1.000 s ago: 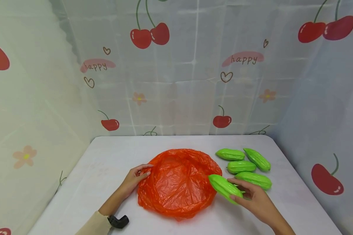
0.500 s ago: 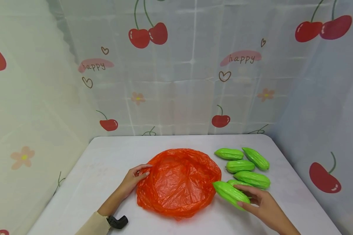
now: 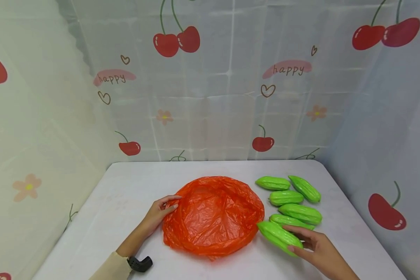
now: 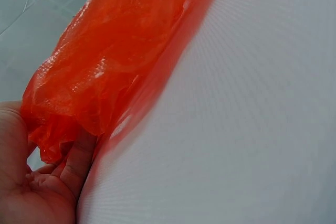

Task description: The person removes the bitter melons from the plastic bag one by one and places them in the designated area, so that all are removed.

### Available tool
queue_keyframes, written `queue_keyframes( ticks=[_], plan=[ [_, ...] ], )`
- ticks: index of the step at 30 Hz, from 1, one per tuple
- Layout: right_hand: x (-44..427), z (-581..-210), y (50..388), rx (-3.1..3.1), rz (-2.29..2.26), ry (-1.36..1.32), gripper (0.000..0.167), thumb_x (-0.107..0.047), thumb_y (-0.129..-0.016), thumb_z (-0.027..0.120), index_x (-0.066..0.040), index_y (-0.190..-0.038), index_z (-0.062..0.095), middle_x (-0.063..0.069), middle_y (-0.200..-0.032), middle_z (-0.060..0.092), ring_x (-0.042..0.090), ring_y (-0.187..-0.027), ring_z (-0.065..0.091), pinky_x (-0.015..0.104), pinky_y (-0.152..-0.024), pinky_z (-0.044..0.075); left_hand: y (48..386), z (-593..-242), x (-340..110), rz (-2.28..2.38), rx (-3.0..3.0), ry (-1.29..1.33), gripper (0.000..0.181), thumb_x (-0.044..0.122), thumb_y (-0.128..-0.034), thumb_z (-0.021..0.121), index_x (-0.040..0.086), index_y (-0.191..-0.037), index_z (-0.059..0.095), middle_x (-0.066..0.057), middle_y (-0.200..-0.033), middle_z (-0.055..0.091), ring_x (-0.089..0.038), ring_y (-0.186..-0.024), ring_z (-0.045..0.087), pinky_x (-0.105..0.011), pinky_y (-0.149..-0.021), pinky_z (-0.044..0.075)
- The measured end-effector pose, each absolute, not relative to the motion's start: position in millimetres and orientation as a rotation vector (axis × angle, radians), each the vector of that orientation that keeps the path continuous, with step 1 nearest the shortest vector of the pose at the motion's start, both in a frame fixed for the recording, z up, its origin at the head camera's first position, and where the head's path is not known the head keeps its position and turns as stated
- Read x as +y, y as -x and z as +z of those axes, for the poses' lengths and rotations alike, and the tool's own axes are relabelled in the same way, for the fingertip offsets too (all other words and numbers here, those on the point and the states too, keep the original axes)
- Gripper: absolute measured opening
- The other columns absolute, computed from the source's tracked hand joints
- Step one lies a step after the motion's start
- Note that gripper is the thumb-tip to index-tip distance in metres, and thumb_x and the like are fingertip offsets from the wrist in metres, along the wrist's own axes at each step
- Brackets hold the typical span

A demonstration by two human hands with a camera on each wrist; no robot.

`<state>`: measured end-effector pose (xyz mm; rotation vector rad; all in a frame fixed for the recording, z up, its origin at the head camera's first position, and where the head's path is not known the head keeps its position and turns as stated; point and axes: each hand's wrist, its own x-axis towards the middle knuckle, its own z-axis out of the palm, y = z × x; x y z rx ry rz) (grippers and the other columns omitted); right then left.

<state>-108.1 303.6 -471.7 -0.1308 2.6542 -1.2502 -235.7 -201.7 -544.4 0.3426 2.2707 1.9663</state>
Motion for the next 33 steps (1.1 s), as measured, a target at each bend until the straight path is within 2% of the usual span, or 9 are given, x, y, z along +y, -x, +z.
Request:
queue_keyframes(
  ticks=[10, 17, 19, 27, 33],
  plan=[
    [314.2, -475.2, 107.6, 2.623, -1.228, 0.106, 0.057, -0.032, -0.091, 0.076, -0.010, -0.142, 0.059, 0.016, -0.143, 0.057, -0.011, -0.104, 0.051, 0.021, -0.081, 0.054, 235.0, -544.8, -202.0, 1.966, 2.268, -0.318, 0.034, 0.025, -0.0966, 0.071, 0.018, -0.130, 0.069, -0.004, -0.143, 0.057, -0.027, -0.128, 0.047, -0.026, -0.090, 0.056],
    [318.0, -478.8, 109.4, 2.536, -1.255, 0.025, 0.068, -0.034, -0.087, 0.080, -0.002, -0.143, 0.056, 0.023, -0.140, 0.057, 0.024, -0.113, 0.060, 0.036, -0.084, 0.060, 235.5, -544.7, -202.7, 1.963, 2.270, -0.322, 0.035, 0.024, -0.0966, 0.071, 0.017, -0.130, 0.069, -0.004, -0.143, 0.056, -0.026, -0.132, 0.046, -0.027, -0.093, 0.055],
    [318.8, -479.9, 110.3, 2.518, -1.267, 0.026, 0.071, -0.035, -0.086, 0.081, -0.001, -0.143, 0.055, 0.025, -0.140, 0.056, 0.030, -0.114, 0.060, 0.038, -0.084, 0.061, 235.3, -544.4, -202.8, 1.961, 2.272, -0.321, 0.035, 0.024, -0.0965, 0.071, 0.017, -0.130, 0.069, -0.004, -0.144, 0.056, -0.026, -0.133, 0.046, -0.028, -0.094, 0.055],
    [323.7, -483.9, 112.7, 2.487, -1.268, 0.089, 0.069, -0.033, -0.088, 0.079, 0.002, -0.143, 0.055, 0.028, -0.141, 0.054, 0.030, -0.113, 0.061, 0.036, -0.083, 0.060, 235.3, -542.4, -202.1, 1.950, 2.277, -0.320, 0.034, 0.025, -0.0965, 0.071, 0.019, -0.130, 0.069, -0.003, -0.145, 0.055, -0.027, -0.134, 0.045, -0.028, -0.095, 0.055],
    [325.4, -487.7, 113.3, 2.472, -1.263, 0.139, 0.066, -0.030, -0.089, 0.078, 0.002, -0.141, 0.055, 0.027, -0.140, 0.055, 0.025, -0.110, 0.062, 0.035, -0.083, 0.060, 234.7, -543.5, -202.8, 1.955, 2.266, -0.312, 0.034, 0.025, -0.0963, 0.071, 0.019, -0.130, 0.069, -0.003, -0.145, 0.055, -0.027, -0.134, 0.045, -0.028, -0.094, 0.055]
  ],
)
